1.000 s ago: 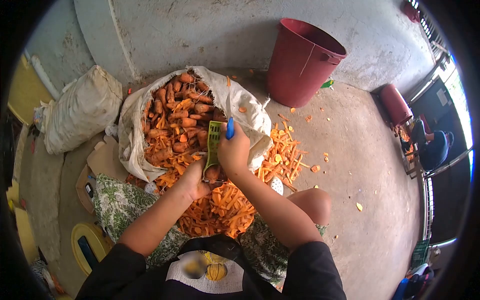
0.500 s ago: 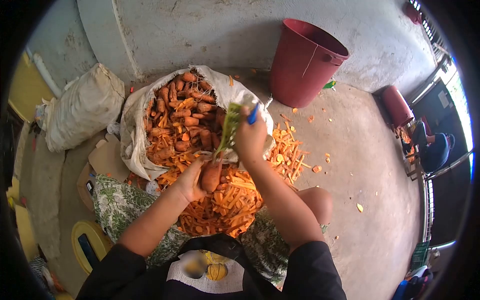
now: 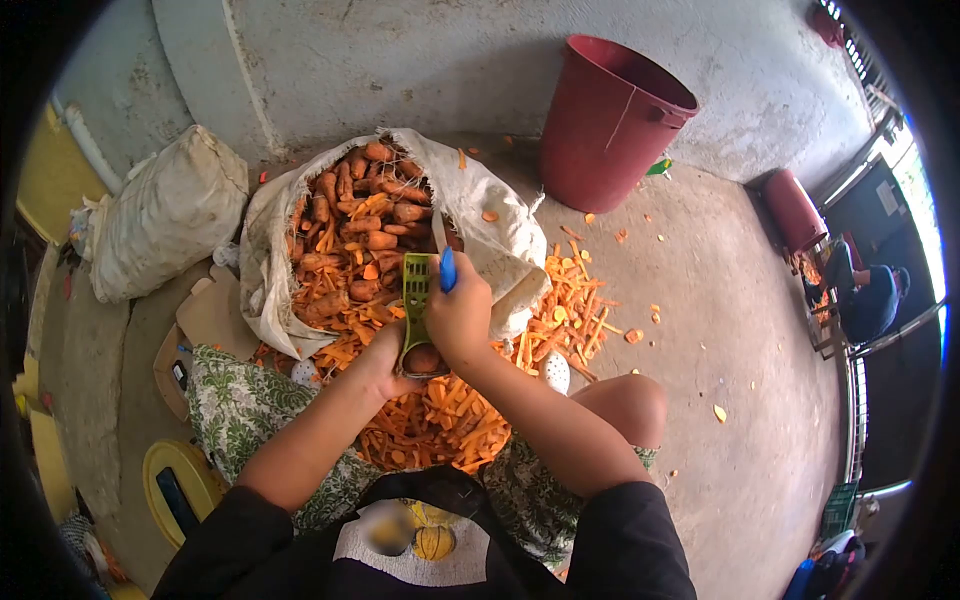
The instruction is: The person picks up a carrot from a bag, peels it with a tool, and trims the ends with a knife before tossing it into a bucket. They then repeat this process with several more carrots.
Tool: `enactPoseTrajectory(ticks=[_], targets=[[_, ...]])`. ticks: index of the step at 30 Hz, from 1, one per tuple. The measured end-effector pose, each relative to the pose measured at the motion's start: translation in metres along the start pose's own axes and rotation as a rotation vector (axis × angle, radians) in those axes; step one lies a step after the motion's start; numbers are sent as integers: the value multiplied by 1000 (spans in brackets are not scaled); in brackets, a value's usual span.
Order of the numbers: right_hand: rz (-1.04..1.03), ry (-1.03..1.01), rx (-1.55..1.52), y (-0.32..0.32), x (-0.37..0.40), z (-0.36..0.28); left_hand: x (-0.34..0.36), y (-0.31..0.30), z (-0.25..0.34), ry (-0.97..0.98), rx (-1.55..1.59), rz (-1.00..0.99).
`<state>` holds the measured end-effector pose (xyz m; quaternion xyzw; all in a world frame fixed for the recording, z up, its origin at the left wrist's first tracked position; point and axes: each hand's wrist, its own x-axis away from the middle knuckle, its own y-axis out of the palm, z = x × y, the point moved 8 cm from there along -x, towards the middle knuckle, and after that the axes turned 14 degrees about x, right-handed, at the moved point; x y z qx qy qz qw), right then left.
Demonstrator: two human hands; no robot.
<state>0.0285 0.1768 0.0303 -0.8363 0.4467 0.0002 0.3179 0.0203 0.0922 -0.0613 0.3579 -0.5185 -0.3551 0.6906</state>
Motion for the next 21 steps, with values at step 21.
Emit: enactPoseTrajectory(ticks=[21], targets=[[-50, 29, -31, 4, -4, 3, 3, -1, 7, 70, 73, 66]])
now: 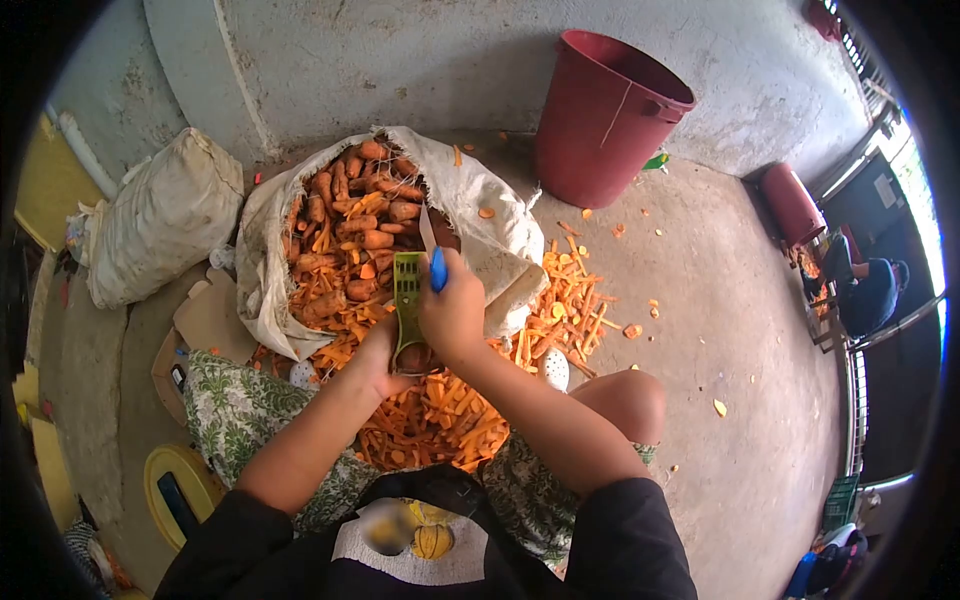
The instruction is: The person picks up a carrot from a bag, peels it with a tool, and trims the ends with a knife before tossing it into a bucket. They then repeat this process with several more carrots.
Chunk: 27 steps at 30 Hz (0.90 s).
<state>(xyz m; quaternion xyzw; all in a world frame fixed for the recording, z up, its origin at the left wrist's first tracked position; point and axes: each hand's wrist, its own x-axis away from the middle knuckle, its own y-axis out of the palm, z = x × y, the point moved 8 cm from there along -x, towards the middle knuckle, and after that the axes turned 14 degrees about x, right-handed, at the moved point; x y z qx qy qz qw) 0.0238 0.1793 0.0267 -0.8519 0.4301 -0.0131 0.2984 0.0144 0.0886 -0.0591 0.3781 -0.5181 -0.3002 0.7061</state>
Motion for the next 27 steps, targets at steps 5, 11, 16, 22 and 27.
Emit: enactPoseTrajectory(ticks=[5, 11, 16, 22, 27], targets=[[26, -30, 159, 0, 1, -3, -2, 0, 0, -4, -111, -19], [193, 215, 200, -25, -49, 54, 7, -4, -24, -117, -310, -24], [281, 251, -38, -44, -73, 74, 8, 6, -14, -65, -174, -64], [6, 106, -119, -13, -18, 9, -10, -22, 6, 84, -14, 9], [26, -56, 124, 1, 6, -3, 8, 3, -2, 16, -56, 5]])
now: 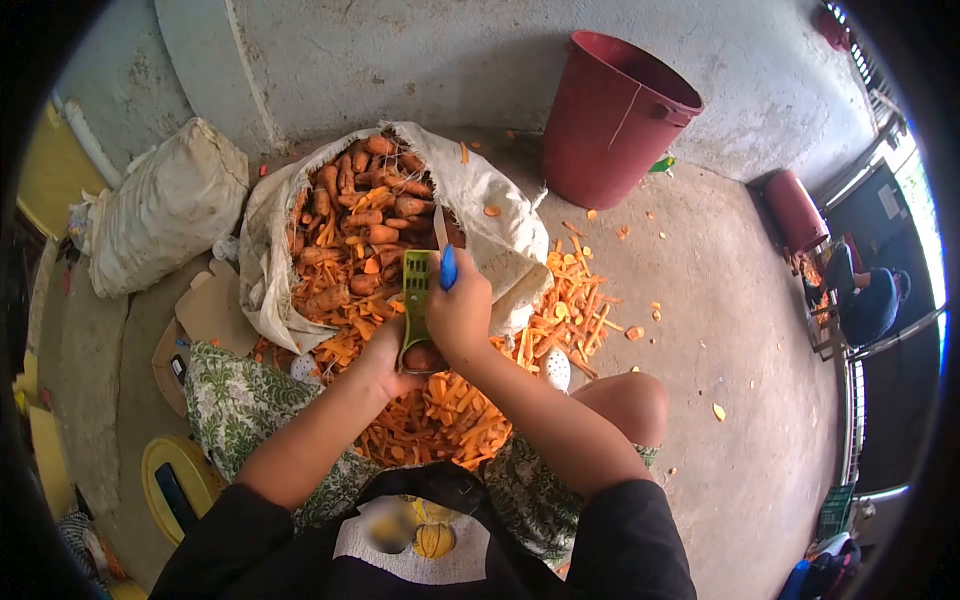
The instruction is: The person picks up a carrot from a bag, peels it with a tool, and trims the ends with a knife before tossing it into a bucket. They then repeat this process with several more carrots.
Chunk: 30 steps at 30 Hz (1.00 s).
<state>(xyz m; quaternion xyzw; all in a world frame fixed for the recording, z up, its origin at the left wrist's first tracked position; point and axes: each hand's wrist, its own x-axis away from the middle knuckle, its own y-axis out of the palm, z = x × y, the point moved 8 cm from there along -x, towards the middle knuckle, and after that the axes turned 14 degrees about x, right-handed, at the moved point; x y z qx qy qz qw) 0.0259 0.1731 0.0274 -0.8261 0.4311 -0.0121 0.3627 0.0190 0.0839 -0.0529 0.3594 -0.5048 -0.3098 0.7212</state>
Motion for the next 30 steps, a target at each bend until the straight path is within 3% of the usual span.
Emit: enactPoseTrajectory(ticks=[4, 6, 8, 9, 10, 11, 13, 17, 19, 21, 22, 30], targets=[[10, 75, 17, 2, -5, 11, -19, -18, -3, -26, -45, -84], [28, 73, 82, -2, -18, 24, -24, -23, -10, -117, -226, -213], [34, 330, 65, -12, -45, 67, 0, 0, -22, -137, -253, -100], [201, 262, 145, -18, -58, 88, 9, 1, -28, -155, -279, 13], [198, 311, 51, -24, -64, 90, 9, 9, -34, -215, -168, -139], [197, 359, -44, -29, -66, 91, 8, 8, -32, -218, -173, -137], [173, 353, -104, -29, -63, 81, 5, 11, -15, -87, -84, -37], [67, 279, -306, -15, -42, 47, -13, -14, -7, -53, -3, -56], [-56, 305, -336, -10, -23, 24, -12, -14, -4, -13, -11, 54], [-36, 188, -245, -7, -9, 8, -15, -19, -3, -65, -50, 82], [-21, 138, -176, -1, -6, 11, -14, -4, -5, -58, 96, -122], [24, 188, 42, -3, -18, 35, -12, -7, -9, 0, -134, -35]])
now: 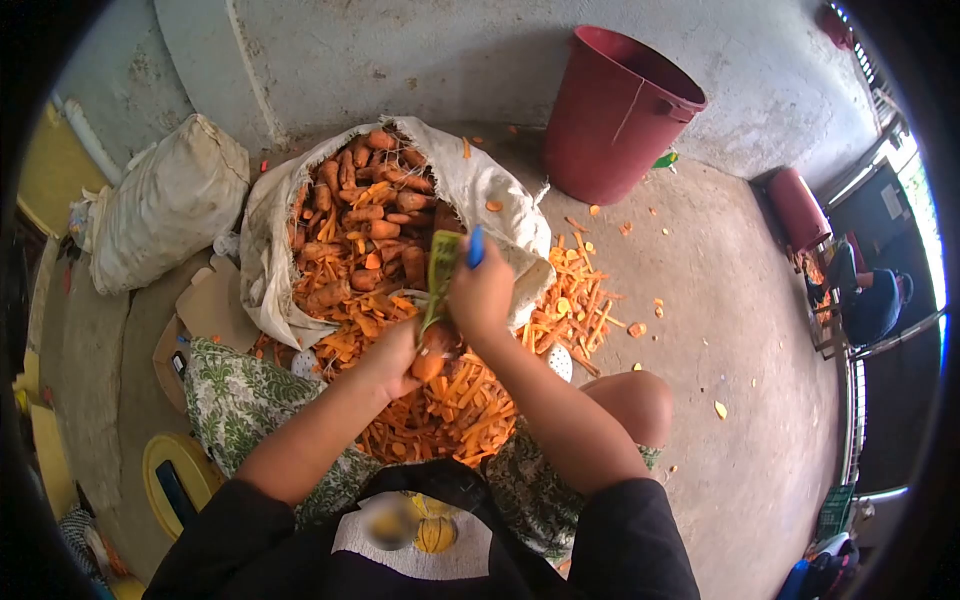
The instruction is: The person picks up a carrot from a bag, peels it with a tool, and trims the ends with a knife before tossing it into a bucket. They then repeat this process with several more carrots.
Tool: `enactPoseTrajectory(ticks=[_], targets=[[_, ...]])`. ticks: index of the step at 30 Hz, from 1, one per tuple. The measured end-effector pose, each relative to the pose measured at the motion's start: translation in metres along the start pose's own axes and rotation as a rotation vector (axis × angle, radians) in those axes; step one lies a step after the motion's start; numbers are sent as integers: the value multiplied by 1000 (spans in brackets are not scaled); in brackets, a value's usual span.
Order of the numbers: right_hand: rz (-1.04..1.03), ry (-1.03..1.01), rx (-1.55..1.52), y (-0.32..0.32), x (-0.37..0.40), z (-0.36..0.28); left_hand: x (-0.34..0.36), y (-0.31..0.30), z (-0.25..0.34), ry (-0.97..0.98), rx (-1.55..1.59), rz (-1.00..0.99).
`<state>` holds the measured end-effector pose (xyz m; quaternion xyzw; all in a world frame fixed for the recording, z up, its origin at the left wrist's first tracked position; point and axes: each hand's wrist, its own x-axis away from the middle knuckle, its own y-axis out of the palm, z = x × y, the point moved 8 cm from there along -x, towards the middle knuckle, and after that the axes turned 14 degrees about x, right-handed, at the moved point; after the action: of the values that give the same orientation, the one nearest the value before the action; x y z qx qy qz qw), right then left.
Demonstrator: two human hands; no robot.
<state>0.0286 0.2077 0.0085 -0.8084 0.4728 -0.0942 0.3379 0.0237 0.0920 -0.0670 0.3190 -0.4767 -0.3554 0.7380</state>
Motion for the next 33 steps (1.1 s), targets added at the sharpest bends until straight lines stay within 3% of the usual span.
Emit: enactPoseTrajectory(ticks=[3, 5, 9, 11, 15, 19, 23, 25, 29, 31, 33], targets=[[86, 119, 37, -11, -36, 31, 6, -2, -12, -75, -76, 51], [154, 151, 25, -18, -50, 45, 4, 2, -12, -55, -16, -51], [106, 240, -118, -30, -45, 31, 4, 4, 2, -17, 78, -41], [34, 257, -248, -24, -25, 13, 12, 2, 11, 32, 138, 99], [-16, -26, -258, -6, -8, -5, 9, -1, 15, 47, 173, 118], [-24, -22, -210, -11, -18, -4, 13, 3, 27, 118, 148, 102], [-128, 41, -231, -13, -26, 5, 10, -12, 41, 194, -236, 89], [-160, -56, -145, -19, -27, -3, 10, -10, 44, 208, -349, 75], [-189, -166, 0, -27, -24, -14, 12, -3, 65, 460, -697, 65], [-445, -317, 319, -16, -10, -27, 14, 0, 73, 550, -873, 76], [-517, -392, 388, -8, -4, -21, 24, 13, 84, 733, -1060, 64]])
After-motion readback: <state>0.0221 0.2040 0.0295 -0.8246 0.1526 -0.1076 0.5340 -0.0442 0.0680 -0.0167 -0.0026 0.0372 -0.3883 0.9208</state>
